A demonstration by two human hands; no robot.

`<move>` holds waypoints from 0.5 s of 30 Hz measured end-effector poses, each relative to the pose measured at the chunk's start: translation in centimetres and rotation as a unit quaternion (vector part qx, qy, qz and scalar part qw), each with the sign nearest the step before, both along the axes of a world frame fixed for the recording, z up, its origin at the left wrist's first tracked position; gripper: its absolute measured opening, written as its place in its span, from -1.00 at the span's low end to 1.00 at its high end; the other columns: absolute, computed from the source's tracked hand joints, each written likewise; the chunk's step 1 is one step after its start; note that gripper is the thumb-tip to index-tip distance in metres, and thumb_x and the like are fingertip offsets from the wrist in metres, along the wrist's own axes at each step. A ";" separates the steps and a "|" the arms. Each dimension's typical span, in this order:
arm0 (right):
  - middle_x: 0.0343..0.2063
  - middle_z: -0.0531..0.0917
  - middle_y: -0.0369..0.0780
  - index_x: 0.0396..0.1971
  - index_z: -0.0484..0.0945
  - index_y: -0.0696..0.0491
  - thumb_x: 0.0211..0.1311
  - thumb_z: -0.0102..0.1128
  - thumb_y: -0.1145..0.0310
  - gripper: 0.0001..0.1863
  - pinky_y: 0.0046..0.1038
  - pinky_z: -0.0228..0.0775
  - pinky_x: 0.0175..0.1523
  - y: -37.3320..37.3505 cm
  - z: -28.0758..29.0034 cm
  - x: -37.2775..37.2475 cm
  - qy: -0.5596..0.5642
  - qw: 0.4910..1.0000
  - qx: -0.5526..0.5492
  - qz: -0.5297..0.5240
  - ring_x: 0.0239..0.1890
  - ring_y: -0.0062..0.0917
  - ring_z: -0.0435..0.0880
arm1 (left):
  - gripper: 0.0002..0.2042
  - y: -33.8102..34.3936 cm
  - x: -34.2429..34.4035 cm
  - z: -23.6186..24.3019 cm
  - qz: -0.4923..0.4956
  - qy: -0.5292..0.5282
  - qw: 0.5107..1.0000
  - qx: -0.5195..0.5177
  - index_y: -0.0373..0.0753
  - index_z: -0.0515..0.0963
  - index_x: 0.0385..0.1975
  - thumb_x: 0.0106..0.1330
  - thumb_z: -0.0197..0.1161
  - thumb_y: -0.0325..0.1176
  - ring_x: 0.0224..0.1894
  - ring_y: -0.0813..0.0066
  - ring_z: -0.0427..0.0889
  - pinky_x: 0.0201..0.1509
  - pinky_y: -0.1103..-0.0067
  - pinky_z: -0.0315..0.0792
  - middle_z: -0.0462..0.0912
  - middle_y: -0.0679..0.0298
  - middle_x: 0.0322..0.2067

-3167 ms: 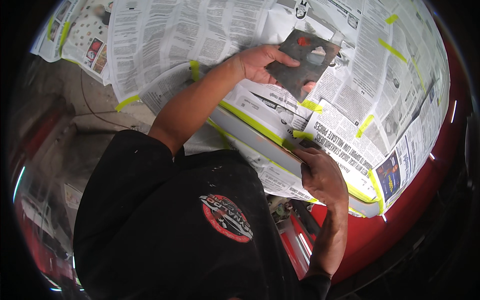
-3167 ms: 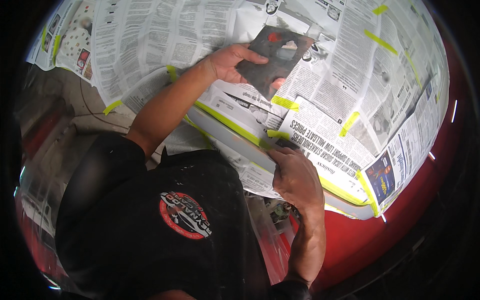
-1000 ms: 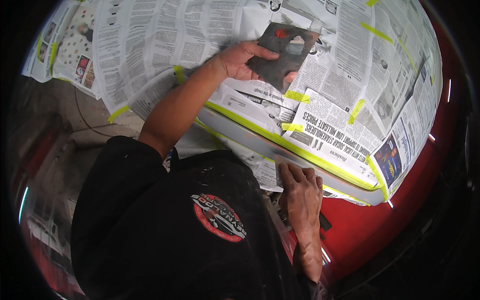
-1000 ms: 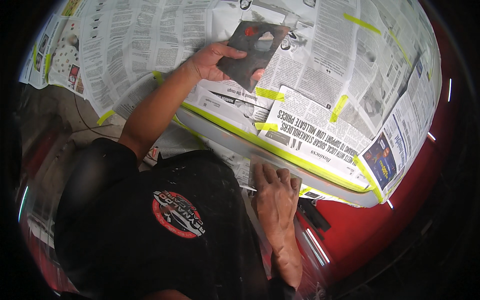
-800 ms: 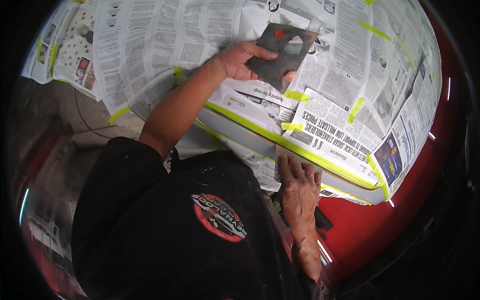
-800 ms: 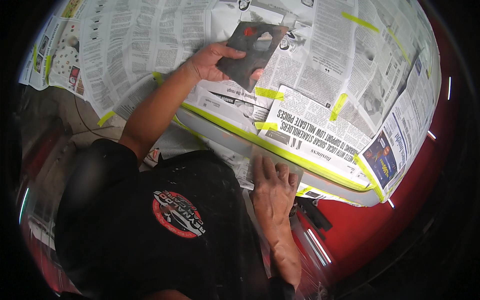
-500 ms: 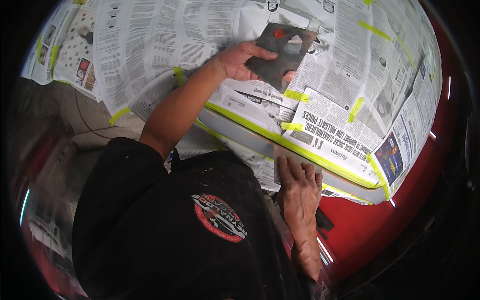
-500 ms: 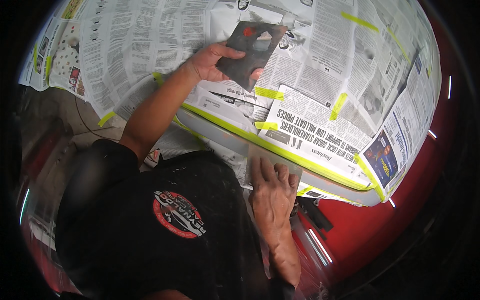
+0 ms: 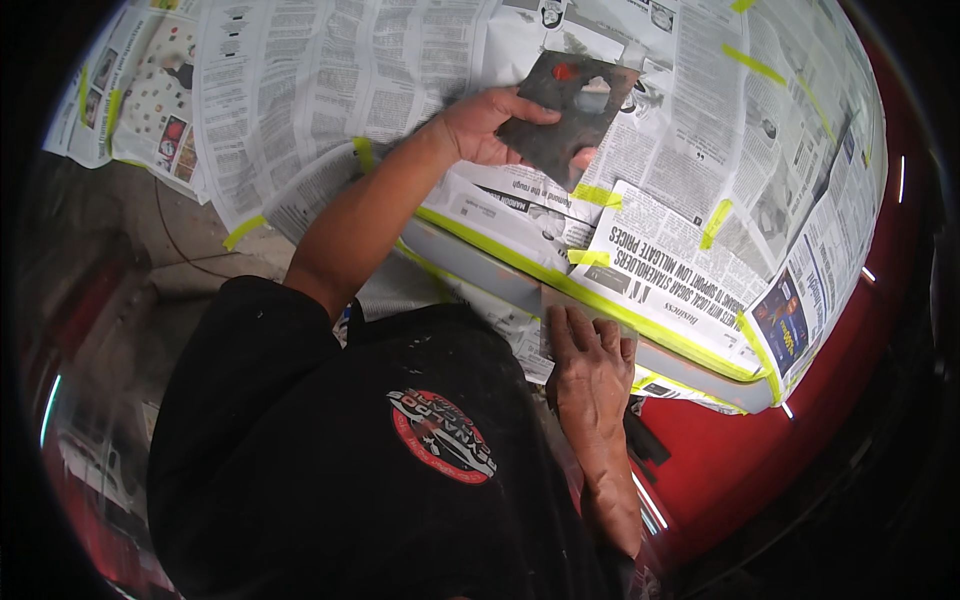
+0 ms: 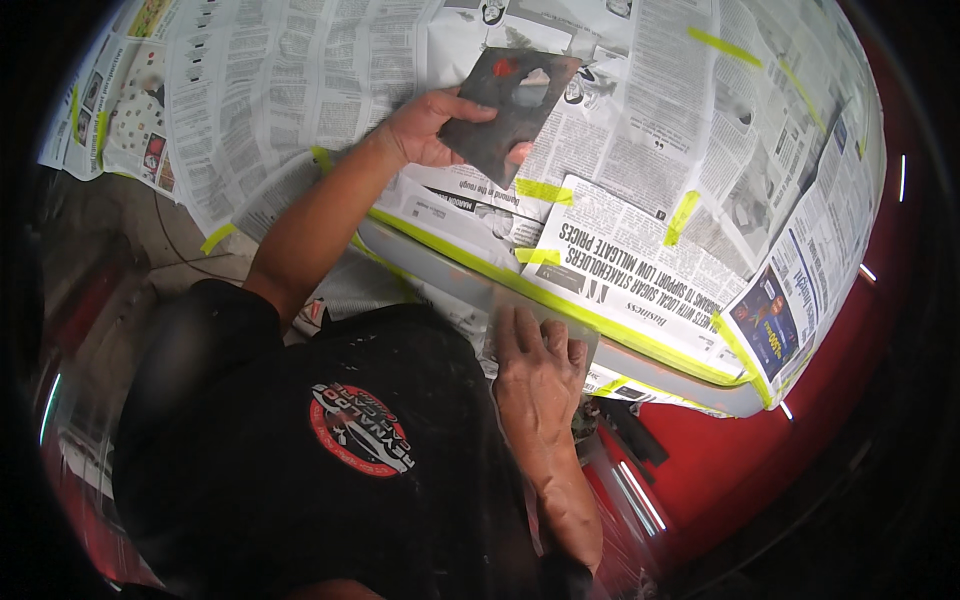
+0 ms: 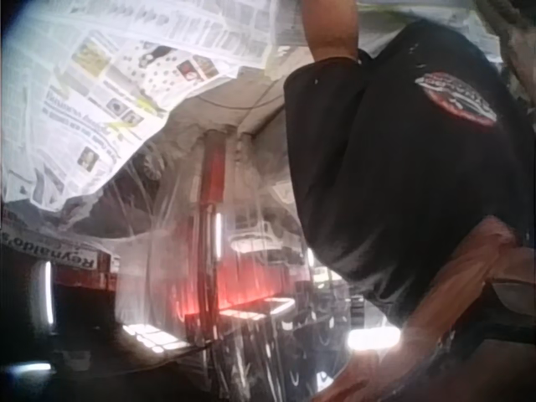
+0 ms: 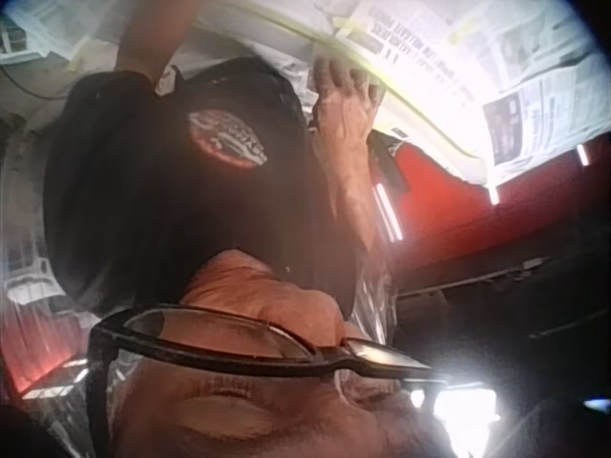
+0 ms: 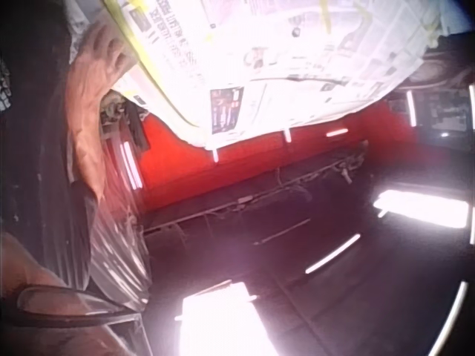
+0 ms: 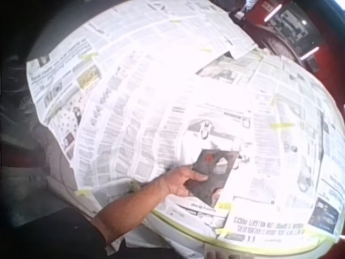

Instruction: The person applies body filler to a car panel using a metal spreader and a smaller scraper. They repeatedly scoop filler from the spreader and smooth it onto the surface, which is masked with newspaper and tape.

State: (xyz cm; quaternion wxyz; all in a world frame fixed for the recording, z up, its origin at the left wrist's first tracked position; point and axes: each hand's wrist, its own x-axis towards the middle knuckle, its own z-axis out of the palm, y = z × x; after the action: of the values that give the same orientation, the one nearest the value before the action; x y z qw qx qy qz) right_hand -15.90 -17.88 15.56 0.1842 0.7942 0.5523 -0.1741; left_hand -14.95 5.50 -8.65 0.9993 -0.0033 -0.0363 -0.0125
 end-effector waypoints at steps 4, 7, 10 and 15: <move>-0.10 0.61 -0.26 -0.02 0.58 0.10 -0.12 0.16 0.55 -0.49 -0.29 0.31 -0.04 -0.4 -0.2 -0.3 0.008 1.000 -0.009 0.001 -0.13 -0.35 0.52 | -0.49 0.0 0.0 0.0 -0.001 0.019 1.000 -0.013 -0.33 0.19 0.30 0.33 0.07 -0.57 0.21 0.11 0.49 0.34 0.23 0.39 0.40 -0.04 0.20; -0.12 0.61 -0.27 -0.02 0.57 0.06 -0.11 0.16 0.57 -0.49 -0.29 0.32 -0.03 0.6 0.7 -0.5 0.008 1.000 -0.020 -0.008 -0.13 -0.35 0.53 | -0.49 0.1 -0.2 0.1 0.006 0.029 1.000 0.007 -0.33 0.17 0.30 0.33 0.05 -0.58 0.22 0.08 0.48 0.35 0.19 0.37 0.38 -0.06 0.21; -0.16 0.60 -0.26 -0.05 0.58 0.10 -0.09 0.14 0.55 -0.53 -0.29 0.31 -0.06 1.3 -0.2 -0.2 0.006 1.000 -0.011 0.001 -0.14 -0.35 0.53 | -0.50 0.1 0.0 -0.2 0.000 0.016 1.000 -0.011 -0.33 0.19 0.29 0.33 0.06 -0.58 0.22 0.08 0.47 0.35 0.19 0.36 0.39 -0.04 0.20; -0.10 0.63 -0.27 -0.01 0.56 0.04 -0.12 0.16 0.59 -0.48 -0.26 0.33 0.00 1.1 -0.6 -1.1 0.024 0.998 -0.048 -0.026 -0.10 -0.35 0.54 | -0.52 -0.1 0.2 -0.4 0.004 0.024 1.000 -0.004 -0.32 0.26 0.25 0.32 0.13 -0.54 0.17 0.15 0.53 0.27 0.22 0.46 0.46 0.03 0.14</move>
State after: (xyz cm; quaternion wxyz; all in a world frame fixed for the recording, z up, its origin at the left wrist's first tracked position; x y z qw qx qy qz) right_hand -17.03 -16.73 14.93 0.2038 0.7939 0.5272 -0.2241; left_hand -14.74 5.38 -9.04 0.9999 -0.0071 -0.0123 -0.0086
